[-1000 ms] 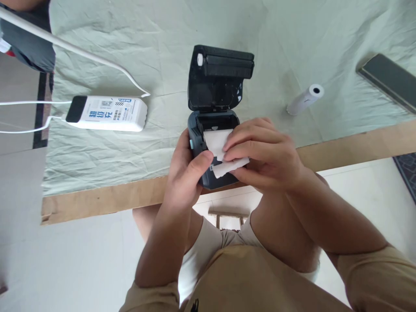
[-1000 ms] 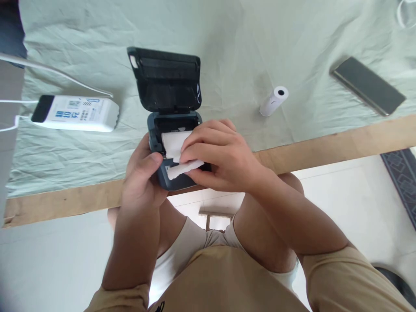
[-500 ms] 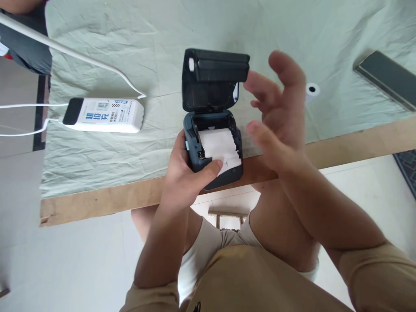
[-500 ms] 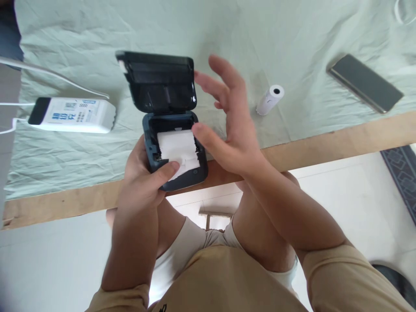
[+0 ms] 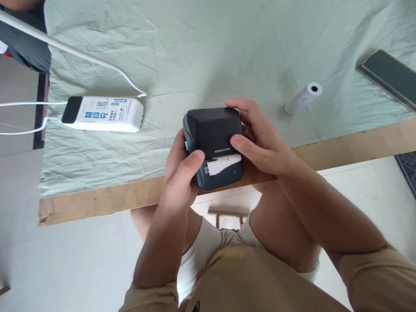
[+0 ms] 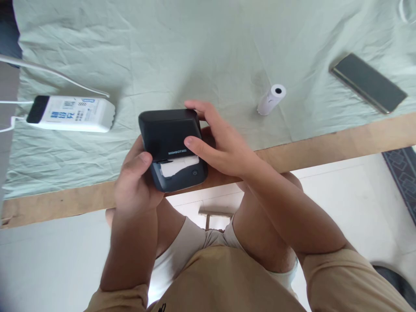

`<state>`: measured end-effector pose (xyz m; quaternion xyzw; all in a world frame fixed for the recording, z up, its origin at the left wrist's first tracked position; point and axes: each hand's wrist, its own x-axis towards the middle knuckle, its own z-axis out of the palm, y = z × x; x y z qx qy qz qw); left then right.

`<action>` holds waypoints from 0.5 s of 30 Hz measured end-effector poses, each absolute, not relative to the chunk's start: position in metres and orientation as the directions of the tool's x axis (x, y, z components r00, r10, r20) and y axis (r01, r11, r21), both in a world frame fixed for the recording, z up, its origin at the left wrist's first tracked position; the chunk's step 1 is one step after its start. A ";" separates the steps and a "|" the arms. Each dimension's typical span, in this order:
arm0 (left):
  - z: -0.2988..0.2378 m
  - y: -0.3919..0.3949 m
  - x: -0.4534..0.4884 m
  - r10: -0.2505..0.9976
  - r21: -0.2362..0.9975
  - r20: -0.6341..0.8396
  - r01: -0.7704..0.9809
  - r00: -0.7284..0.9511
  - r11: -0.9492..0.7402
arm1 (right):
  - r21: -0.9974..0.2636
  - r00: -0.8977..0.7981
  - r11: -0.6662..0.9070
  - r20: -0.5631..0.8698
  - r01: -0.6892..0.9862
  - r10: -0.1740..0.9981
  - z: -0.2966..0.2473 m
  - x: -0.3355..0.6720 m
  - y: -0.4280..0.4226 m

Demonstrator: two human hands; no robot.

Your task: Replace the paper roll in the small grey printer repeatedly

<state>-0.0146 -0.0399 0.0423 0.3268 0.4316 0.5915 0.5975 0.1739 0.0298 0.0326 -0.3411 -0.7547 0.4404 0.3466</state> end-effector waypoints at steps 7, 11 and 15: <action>0.044 -0.038 -0.014 0.986 0.879 -0.159 -0.462 -0.053 0.118 | -0.917 -0.535 0.329 0.165 0.226 0.829 0.032 0.177 0.034; 0.043 -0.037 -0.011 0.984 0.883 -0.151 -0.460 -0.097 0.090 | -0.890 -0.538 0.386 0.206 0.244 0.817 0.030 0.177 0.036; 0.041 -0.038 -0.007 0.987 0.889 -0.106 -0.455 -0.118 0.041 | -0.848 -0.523 0.449 0.257 0.281 0.813 0.028 0.176 0.036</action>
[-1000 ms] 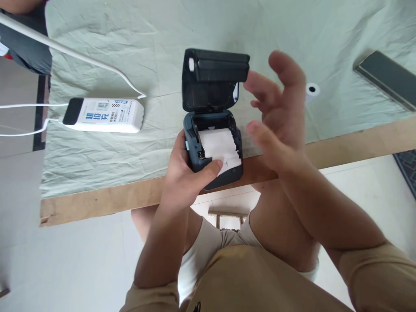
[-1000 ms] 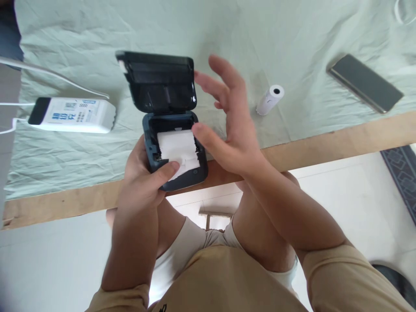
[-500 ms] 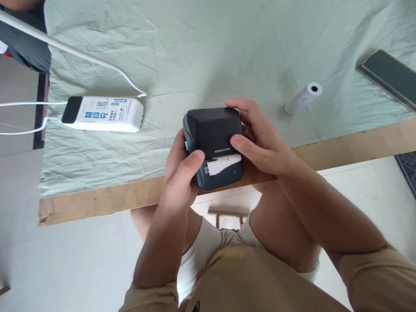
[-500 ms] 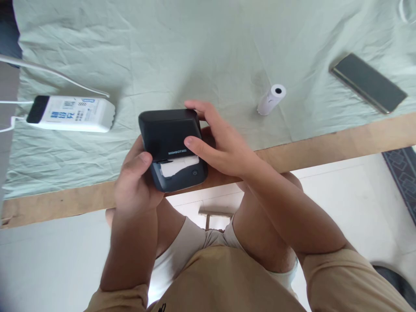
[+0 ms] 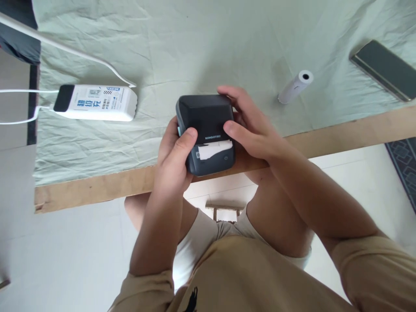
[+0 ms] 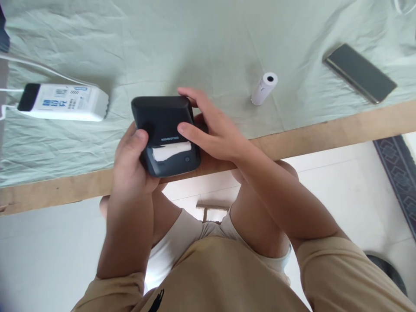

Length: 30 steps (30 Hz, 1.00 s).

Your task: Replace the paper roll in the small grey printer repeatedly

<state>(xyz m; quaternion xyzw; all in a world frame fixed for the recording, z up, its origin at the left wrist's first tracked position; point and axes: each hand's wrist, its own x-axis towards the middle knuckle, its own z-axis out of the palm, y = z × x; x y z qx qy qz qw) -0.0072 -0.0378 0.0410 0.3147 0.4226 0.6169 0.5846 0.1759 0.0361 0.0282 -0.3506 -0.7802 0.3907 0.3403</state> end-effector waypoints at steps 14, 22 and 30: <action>0.039 -0.034 -0.003 0.992 0.916 -0.030 -0.400 -0.126 -0.023 | -0.813 -0.505 0.458 0.244 0.359 0.828 0.029 0.174 0.040; 0.035 -0.032 -0.004 0.994 0.894 0.003 -0.444 -0.105 -0.050 | -0.854 -0.486 0.407 0.218 0.325 0.846 0.033 0.174 0.038; 0.039 -0.029 -0.004 0.998 0.896 -0.029 -0.444 -0.048 0.004 | -0.849 -0.486 0.427 0.244 0.310 0.839 0.029 0.175 0.045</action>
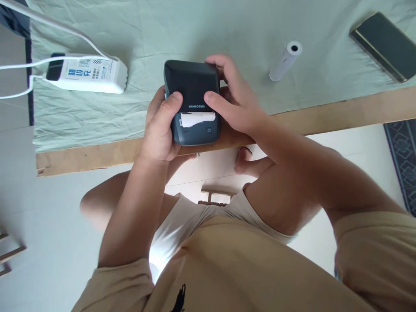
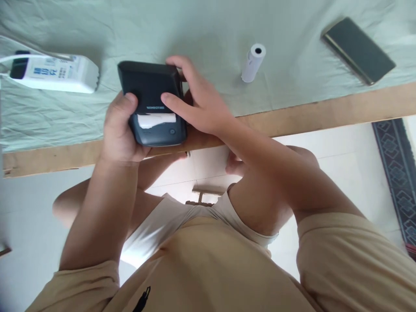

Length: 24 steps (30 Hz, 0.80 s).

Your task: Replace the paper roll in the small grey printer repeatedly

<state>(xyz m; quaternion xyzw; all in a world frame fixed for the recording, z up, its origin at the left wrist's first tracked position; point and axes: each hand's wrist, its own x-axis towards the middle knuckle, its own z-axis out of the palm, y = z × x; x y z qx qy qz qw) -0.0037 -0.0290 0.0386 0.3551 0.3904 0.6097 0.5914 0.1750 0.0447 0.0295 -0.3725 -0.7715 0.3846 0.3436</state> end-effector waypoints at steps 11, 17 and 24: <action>0.037 -0.032 -0.007 0.999 0.864 -0.046 -0.503 -0.012 0.033 | -0.840 -0.484 0.434 0.246 0.325 0.840 0.039 0.175 0.034; 0.039 -0.031 -0.007 0.998 0.848 -0.062 -0.526 0.028 0.067 | -0.811 -0.462 0.475 0.295 0.342 0.836 0.040 0.173 0.030; 0.041 -0.028 -0.005 0.995 0.865 -0.100 -0.494 -0.011 0.082 | -0.793 -0.439 0.462 0.278 0.397 0.854 0.043 0.172 0.028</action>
